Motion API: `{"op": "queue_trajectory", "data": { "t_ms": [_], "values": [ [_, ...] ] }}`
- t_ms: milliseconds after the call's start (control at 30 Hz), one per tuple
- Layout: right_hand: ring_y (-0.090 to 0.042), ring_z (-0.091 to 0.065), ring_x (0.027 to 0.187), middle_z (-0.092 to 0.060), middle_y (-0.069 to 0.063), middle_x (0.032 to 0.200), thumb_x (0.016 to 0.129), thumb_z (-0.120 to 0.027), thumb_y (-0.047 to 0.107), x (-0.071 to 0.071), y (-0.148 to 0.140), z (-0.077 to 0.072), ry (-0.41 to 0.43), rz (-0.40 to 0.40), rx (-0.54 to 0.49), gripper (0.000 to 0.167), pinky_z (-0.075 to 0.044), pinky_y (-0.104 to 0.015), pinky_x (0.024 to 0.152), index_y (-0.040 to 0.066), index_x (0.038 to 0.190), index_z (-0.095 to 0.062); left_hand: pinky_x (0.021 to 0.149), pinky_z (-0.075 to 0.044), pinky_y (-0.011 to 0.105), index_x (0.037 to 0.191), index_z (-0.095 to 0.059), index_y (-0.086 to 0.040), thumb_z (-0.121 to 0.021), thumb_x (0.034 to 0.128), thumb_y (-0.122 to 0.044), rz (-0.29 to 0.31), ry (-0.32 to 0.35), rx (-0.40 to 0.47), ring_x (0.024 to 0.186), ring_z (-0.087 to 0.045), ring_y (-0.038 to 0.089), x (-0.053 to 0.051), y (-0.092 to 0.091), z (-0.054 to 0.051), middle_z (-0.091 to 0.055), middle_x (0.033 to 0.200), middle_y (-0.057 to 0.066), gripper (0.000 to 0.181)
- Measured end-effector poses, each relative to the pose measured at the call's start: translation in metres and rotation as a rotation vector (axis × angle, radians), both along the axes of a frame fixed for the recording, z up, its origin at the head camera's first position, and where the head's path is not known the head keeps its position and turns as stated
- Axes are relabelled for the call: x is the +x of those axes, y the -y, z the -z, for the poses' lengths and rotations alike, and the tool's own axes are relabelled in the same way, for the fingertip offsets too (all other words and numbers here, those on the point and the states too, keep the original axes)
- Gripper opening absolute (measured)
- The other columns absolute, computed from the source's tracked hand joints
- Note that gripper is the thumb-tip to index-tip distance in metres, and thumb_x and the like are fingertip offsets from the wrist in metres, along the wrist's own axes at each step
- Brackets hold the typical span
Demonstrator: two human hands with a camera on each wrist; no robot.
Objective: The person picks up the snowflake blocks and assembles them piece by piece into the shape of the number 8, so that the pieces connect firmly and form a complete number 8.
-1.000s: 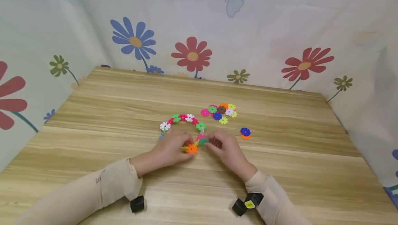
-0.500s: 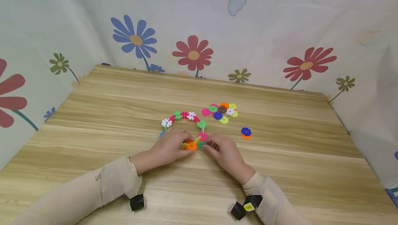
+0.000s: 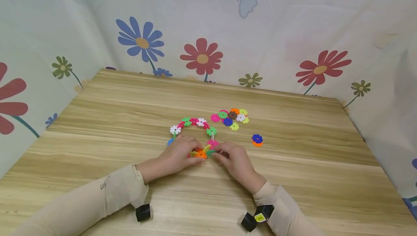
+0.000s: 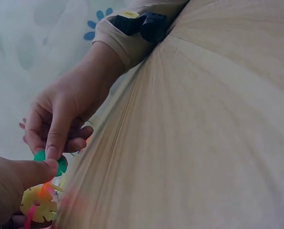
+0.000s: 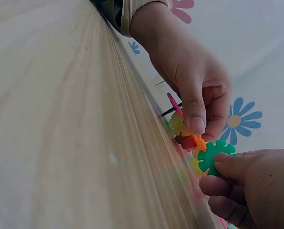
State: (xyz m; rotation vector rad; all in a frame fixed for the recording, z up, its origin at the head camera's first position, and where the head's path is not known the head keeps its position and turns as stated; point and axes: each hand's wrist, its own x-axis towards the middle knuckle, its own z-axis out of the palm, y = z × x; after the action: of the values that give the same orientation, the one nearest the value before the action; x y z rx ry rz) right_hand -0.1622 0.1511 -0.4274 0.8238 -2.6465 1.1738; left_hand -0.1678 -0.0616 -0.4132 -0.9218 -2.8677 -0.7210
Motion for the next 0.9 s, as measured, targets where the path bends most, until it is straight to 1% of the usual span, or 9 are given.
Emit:
{"op": "queue_trajectory", "data": {
  "t_ms": [133,333,467,700,767,900],
  "values": [
    [-0.003,-0.057,0.055,-0.067,-0.004,0.076,0.085,-0.070,0.004,0.0003,0.0003,0.0008,0.032,-0.006,-0.051,0.006,-0.048,-0.020,0.053,0.007,0.090,-0.070,0.094,-0.040,0.041,0.103,-0.070,-0.005,-0.073,0.0838,-0.034,0.012,0.017,0.022,0.098,-0.060,0.023,0.0000,0.0005,-0.0002,-0.069,0.100,0.005,0.035],
    [-0.005,-0.053,0.048,-0.063,-0.004,0.067,0.086,-0.069,0.005,0.0001,0.0010,0.0005,0.086,-0.004,-0.085,0.005,-0.043,-0.021,0.043,0.006,0.090,-0.071,0.103,-0.038,0.050,0.106,-0.068,-0.003,-0.072,0.0856,-0.032,0.023,0.057,0.039,0.103,-0.059,0.028,-0.0002,0.0019,-0.0004,-0.068,0.102,0.008,0.036],
    [-0.006,-0.051,0.046,-0.061,-0.005,0.063,0.086,-0.069,0.006,0.0002,0.0010,-0.0005,0.123,0.005,-0.091,0.005,-0.042,-0.022,0.041,0.005,0.090,-0.071,0.103,-0.039,0.049,0.107,-0.068,-0.003,-0.071,0.0863,-0.032,0.031,0.052,0.039,0.104,-0.059,0.028,-0.0005,0.0019,0.0010,-0.067,0.102,0.008,0.036],
    [-0.005,-0.049,0.043,-0.058,-0.002,0.057,0.087,-0.069,0.008,0.0012,0.0042,-0.0022,0.131,0.037,-0.097,0.006,-0.042,-0.021,0.039,0.006,0.092,-0.071,0.103,-0.039,0.049,0.109,-0.068,-0.002,-0.070,0.0872,-0.031,0.028,0.044,0.050,0.105,-0.059,0.028,-0.0017,0.0023,0.0011,-0.068,0.105,0.009,0.036],
    [-0.005,-0.049,0.043,-0.058,-0.002,0.055,0.087,-0.068,0.009,0.0019,0.0049,-0.0024,0.135,0.048,-0.095,0.007,-0.041,-0.021,0.039,0.005,0.093,-0.070,0.104,-0.039,0.050,0.110,-0.068,-0.003,-0.069,0.0878,-0.031,0.027,0.034,0.044,0.106,-0.059,0.028,-0.0023,0.0021,0.0009,-0.068,0.106,0.009,0.035],
    [-0.005,-0.048,0.043,-0.058,-0.002,0.055,0.088,-0.067,0.010,0.0034,0.0048,-0.0027,0.148,0.051,-0.089,0.006,-0.041,-0.020,0.039,0.005,0.092,-0.068,0.103,-0.040,0.048,0.108,-0.068,-0.004,-0.069,0.0878,-0.032,0.030,0.005,0.023,0.106,-0.060,0.026,-0.0028,0.0017,0.0004,-0.068,0.105,0.008,0.034]
  ]
}}
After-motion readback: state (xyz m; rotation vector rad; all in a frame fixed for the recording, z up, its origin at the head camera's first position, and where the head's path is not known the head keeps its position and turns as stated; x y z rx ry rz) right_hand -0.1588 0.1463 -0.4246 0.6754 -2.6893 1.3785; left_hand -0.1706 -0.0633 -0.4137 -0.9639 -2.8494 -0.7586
